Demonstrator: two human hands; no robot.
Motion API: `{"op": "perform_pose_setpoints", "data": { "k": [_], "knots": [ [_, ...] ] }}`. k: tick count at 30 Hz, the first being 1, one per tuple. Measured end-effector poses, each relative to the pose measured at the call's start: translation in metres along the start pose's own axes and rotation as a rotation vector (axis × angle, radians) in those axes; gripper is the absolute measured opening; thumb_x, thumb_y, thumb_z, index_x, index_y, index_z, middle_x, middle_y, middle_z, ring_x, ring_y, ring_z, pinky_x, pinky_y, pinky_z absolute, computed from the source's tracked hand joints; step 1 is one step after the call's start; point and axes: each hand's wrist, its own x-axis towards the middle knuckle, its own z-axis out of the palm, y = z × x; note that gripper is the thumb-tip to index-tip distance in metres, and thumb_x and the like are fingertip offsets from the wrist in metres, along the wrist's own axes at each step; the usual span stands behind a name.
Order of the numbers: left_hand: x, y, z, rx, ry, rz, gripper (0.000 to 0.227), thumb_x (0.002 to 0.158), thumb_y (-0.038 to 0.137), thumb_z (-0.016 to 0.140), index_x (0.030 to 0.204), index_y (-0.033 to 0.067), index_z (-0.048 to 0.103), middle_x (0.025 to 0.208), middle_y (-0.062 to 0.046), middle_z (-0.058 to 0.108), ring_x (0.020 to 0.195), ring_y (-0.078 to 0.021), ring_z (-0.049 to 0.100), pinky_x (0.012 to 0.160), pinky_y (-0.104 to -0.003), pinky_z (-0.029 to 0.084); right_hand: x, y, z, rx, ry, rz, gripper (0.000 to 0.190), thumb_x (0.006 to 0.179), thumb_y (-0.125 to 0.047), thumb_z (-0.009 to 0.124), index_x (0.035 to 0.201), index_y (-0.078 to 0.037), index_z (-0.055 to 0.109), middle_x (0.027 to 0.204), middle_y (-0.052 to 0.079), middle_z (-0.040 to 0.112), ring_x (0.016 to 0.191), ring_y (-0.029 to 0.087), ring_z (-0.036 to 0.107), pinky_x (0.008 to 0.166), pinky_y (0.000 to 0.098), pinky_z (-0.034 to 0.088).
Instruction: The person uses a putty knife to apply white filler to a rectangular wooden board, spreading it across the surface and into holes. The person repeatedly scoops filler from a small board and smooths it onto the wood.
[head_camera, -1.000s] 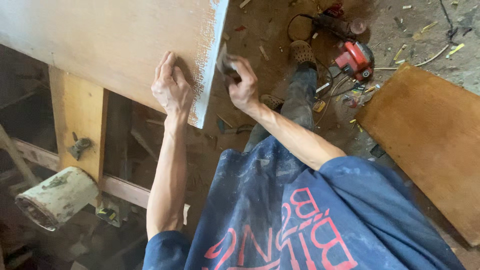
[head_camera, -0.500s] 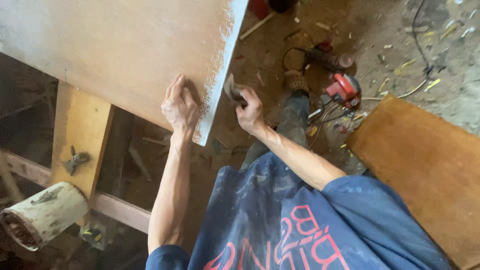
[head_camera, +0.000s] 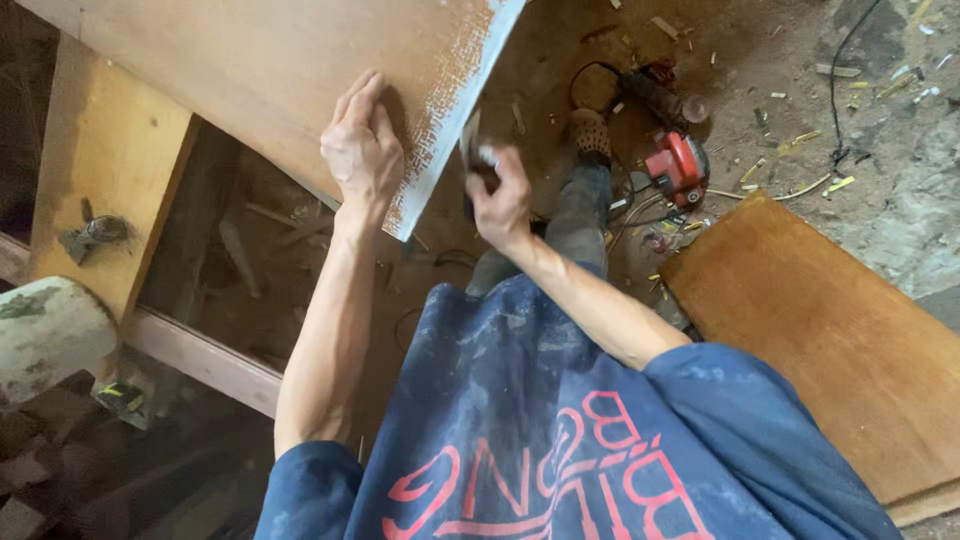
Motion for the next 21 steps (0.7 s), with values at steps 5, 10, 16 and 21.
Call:
{"op": "perform_pose_setpoints", "data": {
  "k": [5,10,16,21],
  "knots": [
    [-0.001,-0.003,-0.001,0.007,-0.014,0.032,0.03,0.1,0.001,0.057,0.126,0.0034,0.072,0.131,-0.016,0.07,0.118,-0.0314,0.071,0.104,-0.037,0.056,-0.007,0.016,-0.004,0.043,0.088,-0.051,0.032,0.09,0.003,0.069,0.121,0.002,0.061,0.12,0.02,0.064,0.107,0.03,0.068,0.088,0.0406,0.064],
    [-0.001,-0.009,0.002,0.012,-0.019,0.03,0.03,0.099,0.002,0.058,0.125,0.0036,0.072,0.131,-0.015,0.071,0.116,-0.0301,0.072,0.103,-0.036,0.057,0.014,0.032,0.027,0.061,0.207,-0.121,0.026,0.091,0.003,0.066,0.116,0.0,0.063,0.117,0.017,0.064,0.104,0.026,0.07,0.079,0.0381,0.07],
    [-0.008,-0.011,-0.005,0.004,-0.019,0.039,0.029,0.099,0.002,0.058,0.124,0.0025,0.072,0.13,-0.017,0.07,0.117,-0.031,0.071,0.103,-0.037,0.057,-0.034,0.013,0.018,0.047,0.047,-0.006,0.026,0.091,0.007,0.059,0.116,0.001,0.062,0.123,0.021,0.061,0.111,0.03,0.068,0.085,0.0387,0.068],
    [-0.028,-0.021,-0.018,-0.002,0.009,0.022,0.026,0.1,0.002,0.058,0.121,0.0002,0.073,0.128,-0.02,0.071,0.115,-0.034,0.072,0.101,-0.039,0.058,0.003,0.014,0.003,-0.174,0.187,-0.221,0.032,0.088,0.005,0.073,0.118,0.004,0.061,0.121,0.022,0.064,0.11,0.033,0.066,0.091,0.0455,0.059]
  ]
}}
